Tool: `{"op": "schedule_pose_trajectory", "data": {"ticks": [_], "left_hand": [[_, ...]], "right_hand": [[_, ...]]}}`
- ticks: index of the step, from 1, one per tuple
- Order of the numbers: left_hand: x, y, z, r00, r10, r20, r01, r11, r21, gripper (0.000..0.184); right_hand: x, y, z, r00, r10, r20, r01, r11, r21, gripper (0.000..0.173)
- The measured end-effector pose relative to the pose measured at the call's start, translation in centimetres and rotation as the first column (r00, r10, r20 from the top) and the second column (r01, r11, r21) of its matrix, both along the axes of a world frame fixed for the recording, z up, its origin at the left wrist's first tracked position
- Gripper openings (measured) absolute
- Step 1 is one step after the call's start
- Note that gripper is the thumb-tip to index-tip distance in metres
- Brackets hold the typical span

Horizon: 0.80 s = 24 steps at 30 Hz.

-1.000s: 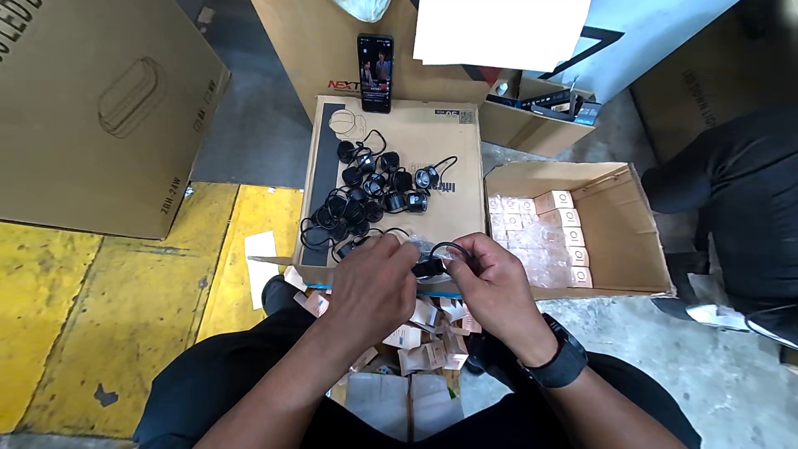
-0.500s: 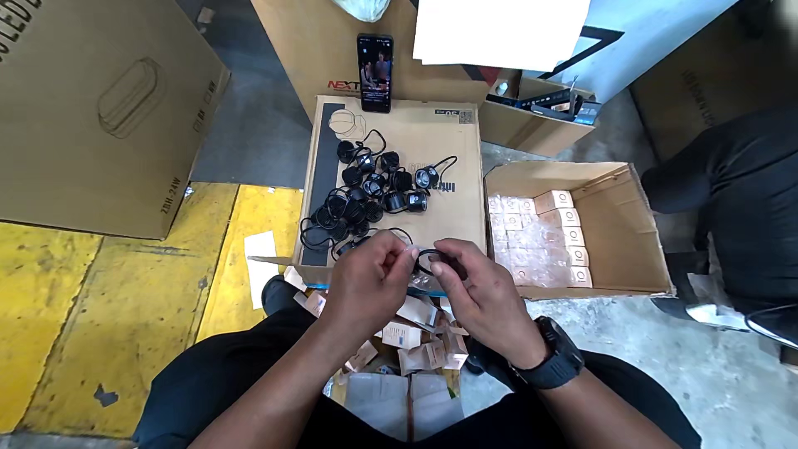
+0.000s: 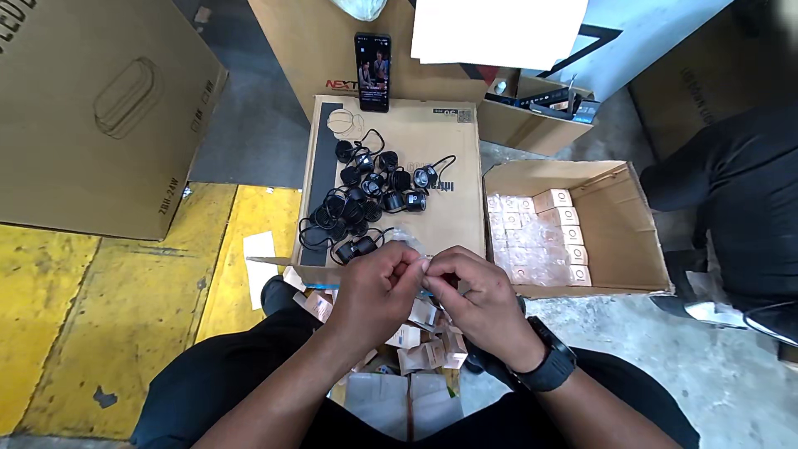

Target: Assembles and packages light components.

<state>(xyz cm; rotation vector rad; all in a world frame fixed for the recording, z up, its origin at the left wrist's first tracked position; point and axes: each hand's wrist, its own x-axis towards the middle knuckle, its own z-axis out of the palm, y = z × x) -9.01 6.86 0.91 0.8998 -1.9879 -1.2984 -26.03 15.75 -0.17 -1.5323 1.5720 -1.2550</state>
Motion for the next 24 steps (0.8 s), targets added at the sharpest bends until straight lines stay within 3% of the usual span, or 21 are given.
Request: {"op": "schedule_pose_trajectory", "data": {"ticks": [3, 6, 9, 15, 20, 24], "left_hand": [[-0.1, 0.1, 0.1, 0.997, -0.008, -0.077, 0.009, 1.000, 0.004, 0.012], [-0.2, 0.0, 0.4, 0.985, 0.037, -0.167, -0.028, 0.998, 0.058, 0.009], [-0.2, -0.2, 0.9, 0.969, 0.089, -0.231, -0.064, 0.991, 0.116, 0.006], [-0.1, -0.5, 1.3, 0.939, 0.137, -0.315, -0.089, 0.983, 0.160, 0.004], [-0.1, -0.7, 1.4, 0.931, 0.160, -0.327, -0.109, 0.979, 0.170, 0.003], [-0.1, -0.5, 1.4, 0.944, 0.143, -0.298, -0.110, 0.986, 0.126, 0.003]], "right_hand": [[0.6, -0.1, 0.1, 0.978, -0.031, 0.208, 0.026, 0.999, 0.026, 0.009], [0.7, -0.1, 0.5, 0.936, 0.037, 0.349, -0.044, 0.999, 0.012, 0.019], [0.5, -0.1, 0.6, 0.931, 0.065, 0.358, -0.069, 0.998, -0.003, 0.024], [-0.1, -0.6, 0.2, 0.960, -0.137, 0.243, 0.122, 0.990, 0.073, 0.016], [0.1, -0.4, 0.7, 0.882, 0.002, 0.472, 0.013, 1.000, -0.027, 0.017], [0.1, -0.2, 0.4, 0.915, 0.066, 0.397, -0.039, 0.996, -0.074, 0.020]]}}
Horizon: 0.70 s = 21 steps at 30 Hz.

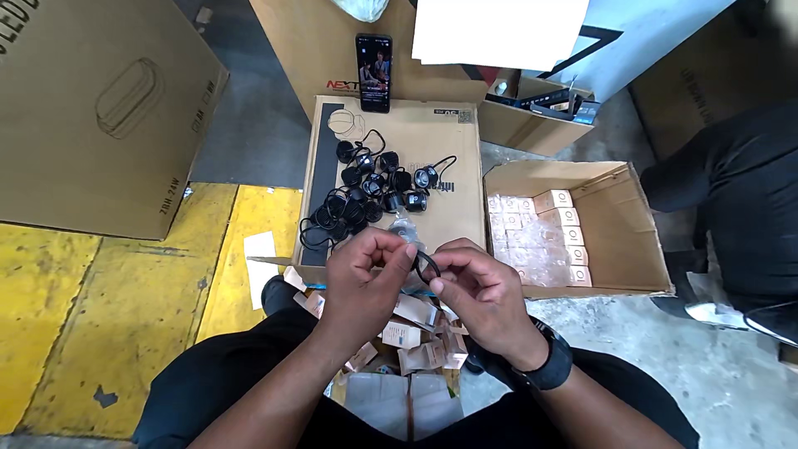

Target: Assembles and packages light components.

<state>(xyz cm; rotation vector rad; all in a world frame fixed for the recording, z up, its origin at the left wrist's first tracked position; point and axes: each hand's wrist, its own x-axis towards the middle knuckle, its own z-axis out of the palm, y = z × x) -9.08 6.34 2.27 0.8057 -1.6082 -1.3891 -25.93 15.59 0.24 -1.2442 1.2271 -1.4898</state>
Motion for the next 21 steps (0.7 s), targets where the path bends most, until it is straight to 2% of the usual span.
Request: {"op": "schedule_pose_trajectory", "data": {"ticks": [4, 8, 13, 15, 17, 21], "left_hand": [[0.1, 0.3, -0.6, 0.993, -0.056, 0.102, 0.070, 0.988, -0.140, 0.005], [0.3, 0.4, -0.9, 0.978, -0.087, 0.190, 0.130, 0.966, -0.226, 0.010], [0.5, 0.6, -1.3, 0.943, -0.141, 0.302, 0.215, 0.950, -0.228, 0.016], [0.4, 0.9, -1.5, 0.930, -0.176, 0.323, 0.252, 0.944, -0.213, 0.017], [0.4, 1.0, -1.5, 0.929, -0.199, 0.312, 0.266, 0.945, -0.191, 0.018], [0.3, 1.0, -1.3, 0.946, -0.219, 0.238, 0.256, 0.957, -0.134, 0.016]], "right_hand": [[0.0, 0.1, 0.3, 0.987, 0.024, -0.158, -0.018, 0.999, 0.036, 0.022], [0.0, 0.0, 0.1, 0.979, -0.020, -0.202, 0.030, 0.998, 0.050, 0.017], [-0.2, -0.2, -0.1, 0.982, -0.098, -0.160, 0.107, 0.993, 0.045, 0.009], [-0.1, -0.3, 0.1, 0.981, -0.150, -0.119, 0.162, 0.982, 0.095, 0.013], [-0.2, -0.3, 0.2, 0.979, -0.175, -0.105, 0.190, 0.971, 0.148, 0.017], [-0.5, -0.4, 0.6, 0.961, -0.177, -0.213, 0.237, 0.924, 0.301, 0.019]]}}
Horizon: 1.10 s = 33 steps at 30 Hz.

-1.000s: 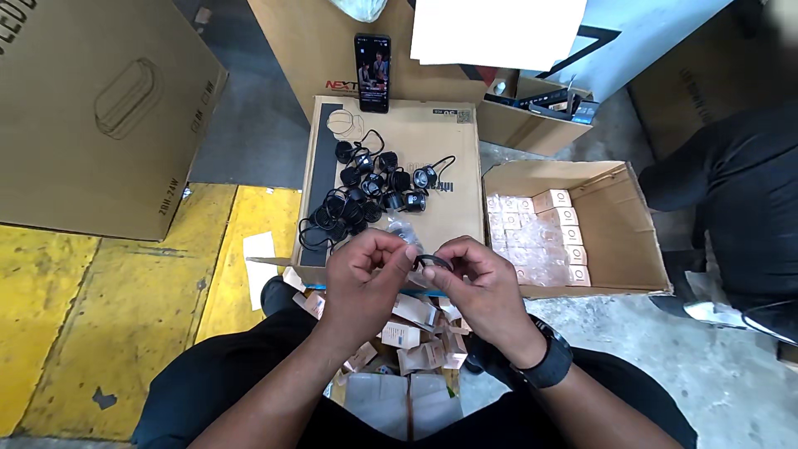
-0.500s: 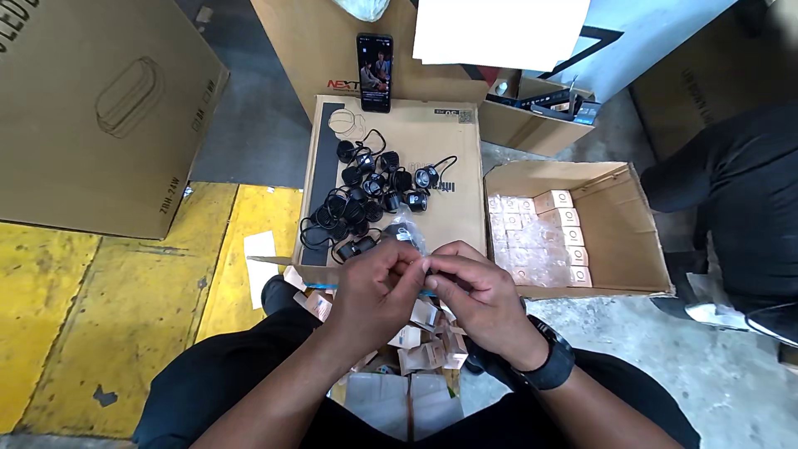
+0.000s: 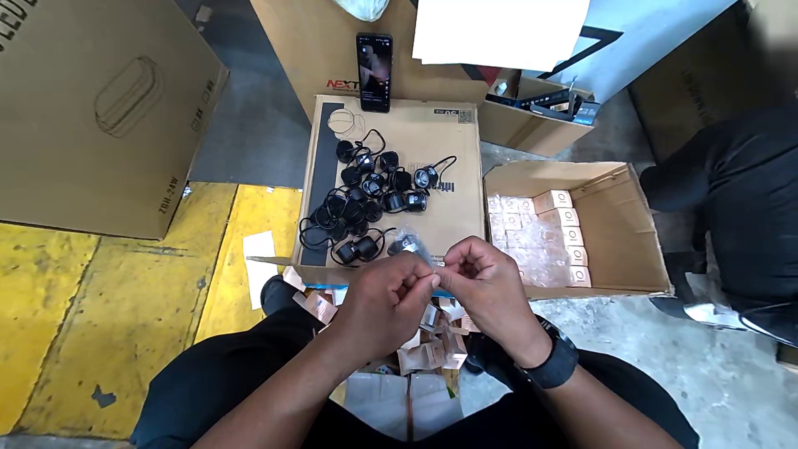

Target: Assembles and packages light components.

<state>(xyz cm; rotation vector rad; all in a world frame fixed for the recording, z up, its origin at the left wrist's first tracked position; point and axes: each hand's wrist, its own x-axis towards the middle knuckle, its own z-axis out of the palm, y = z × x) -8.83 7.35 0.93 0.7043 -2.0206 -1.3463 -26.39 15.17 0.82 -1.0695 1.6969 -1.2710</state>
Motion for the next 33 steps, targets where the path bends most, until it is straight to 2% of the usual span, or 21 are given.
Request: {"op": "schedule_pose_trajectory", "data": {"ticks": [2, 7, 10, 13, 16, 20, 24, 27, 29, 33], "left_hand": [[0.0, 0.0, 0.2, 0.999, 0.001, -0.032, 0.001, 0.999, 0.039, 0.014], [-0.1, -0.2, 0.6, 0.995, 0.049, -0.091, -0.041, 0.995, 0.089, 0.010], [0.0, -0.4, 0.8, 0.992, 0.049, -0.120, -0.032, 0.989, 0.143, 0.008], [0.0, -0.2, 0.9, 0.990, 0.038, -0.133, -0.014, 0.984, 0.175, 0.007], [0.0, -0.2, 1.0, 0.991, 0.063, -0.121, -0.040, 0.982, 0.186, 0.008], [0.1, -0.2, 1.1, 0.988, 0.087, -0.127, -0.062, 0.980, 0.187, 0.008], [0.2, -0.4, 1.2, 0.977, 0.124, -0.172, -0.092, 0.979, 0.182, 0.004], [0.1, -0.6, 1.5, 0.963, 0.164, -0.215, -0.126, 0.975, 0.181, 0.004], [0.0, -0.8, 1.6, 0.955, 0.182, -0.234, -0.141, 0.973, 0.182, 0.005], [0.0, -0.8, 1.5, 0.951, 0.189, -0.246, -0.143, 0.971, 0.193, 0.004]], "right_hand": [[0.0, 0.0, 0.1, 0.999, 0.005, 0.036, -0.005, 1.000, 0.026, 0.020], [0.3, 0.2, -0.2, 0.968, 0.137, 0.212, -0.108, 0.984, -0.145, 0.016], [0.4, 0.1, -0.3, 0.973, 0.152, 0.176, -0.122, 0.978, -0.171, 0.016], [0.7, -0.1, -0.5, 0.991, 0.054, 0.121, -0.041, 0.994, -0.102, 0.018], [0.6, -0.2, -0.8, 0.999, 0.036, 0.040, -0.035, 0.999, -0.035, 0.022], [0.8, -0.1, -0.6, 0.996, 0.076, 0.039, -0.072, 0.993, -0.094, 0.020], [0.6, 0.1, -0.7, 0.987, 0.141, 0.084, -0.122, 0.973, -0.194, 0.037], [0.7, 0.3, -0.8, 0.991, 0.130, 0.013, -0.123, 0.964, -0.236, 0.053], [1.0, 0.3, -1.0, 0.995, 0.080, -0.061, -0.094, 0.955, -0.281, 0.047], [1.1, 0.4, -1.2, 0.991, -0.030, -0.130, -0.023, 0.920, -0.392, 0.017]]}}
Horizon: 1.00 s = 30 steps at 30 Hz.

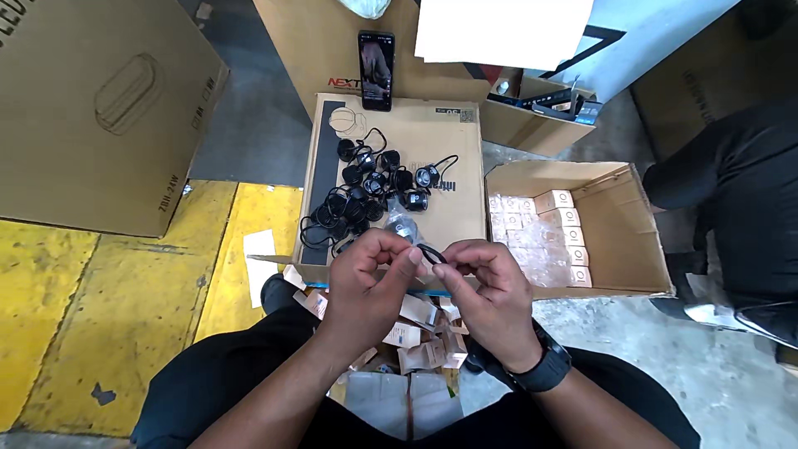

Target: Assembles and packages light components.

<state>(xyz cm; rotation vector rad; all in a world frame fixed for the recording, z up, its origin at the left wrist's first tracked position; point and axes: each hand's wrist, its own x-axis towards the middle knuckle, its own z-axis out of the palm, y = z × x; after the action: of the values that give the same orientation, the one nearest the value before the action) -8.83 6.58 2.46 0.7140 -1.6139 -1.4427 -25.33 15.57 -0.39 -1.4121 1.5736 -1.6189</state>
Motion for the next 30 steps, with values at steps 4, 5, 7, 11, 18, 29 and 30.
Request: {"op": "schedule_pose_trajectory", "data": {"ticks": [4, 5, 7, 11, 18, 29, 30], "left_hand": [[0.0, 0.1, -0.2, 0.999, -0.014, 0.031, 0.014, 1.000, -0.003, 0.004], [0.0, 0.2, -0.3, 0.998, -0.016, 0.068, 0.019, 0.999, -0.032, 0.005], [0.1, 0.4, -0.7, 0.983, -0.005, 0.184, 0.033, 0.988, -0.148, 0.009], [0.1, 0.7, -1.7, 0.919, 0.083, 0.385, 0.085, 0.913, -0.399, 0.018], [0.0, 0.7, -1.8, 0.872, 0.099, 0.480, 0.136, 0.892, -0.430, 0.017], [0.4, 0.3, -1.6, 0.882, -0.015, 0.472, 0.192, 0.924, -0.331, 0.018], [0.4, 0.3, -1.6, 0.886, -0.019, 0.464, 0.189, 0.927, -0.324, 0.018]], "right_hand": [[-0.3, 0.1, -0.1, 0.992, -0.005, -0.123, 0.005, 1.000, 0.000, 0.006], [-0.3, 0.1, -0.1, 0.989, 0.006, -0.147, -0.005, 1.000, 0.007, 0.007], [-0.3, 0.1, -0.1, 0.982, 0.043, -0.186, -0.041, 0.999, 0.016, 0.008], [-0.4, 0.0, -0.1, 0.969, 0.115, -0.219, -0.106, 0.993, 0.051, 0.012], [-0.5, -0.1, -0.3, 0.990, 0.056, -0.131, -0.047, 0.996, 0.070, 0.024], [-0.6, -0.4, 0.4, 0.989, 0.088, 0.116, -0.097, 0.993, 0.074, 0.061], [-0.6, -0.4, 0.4, 0.987, 0.096, 0.133, -0.106, 0.992, 0.070, 0.060]]}}
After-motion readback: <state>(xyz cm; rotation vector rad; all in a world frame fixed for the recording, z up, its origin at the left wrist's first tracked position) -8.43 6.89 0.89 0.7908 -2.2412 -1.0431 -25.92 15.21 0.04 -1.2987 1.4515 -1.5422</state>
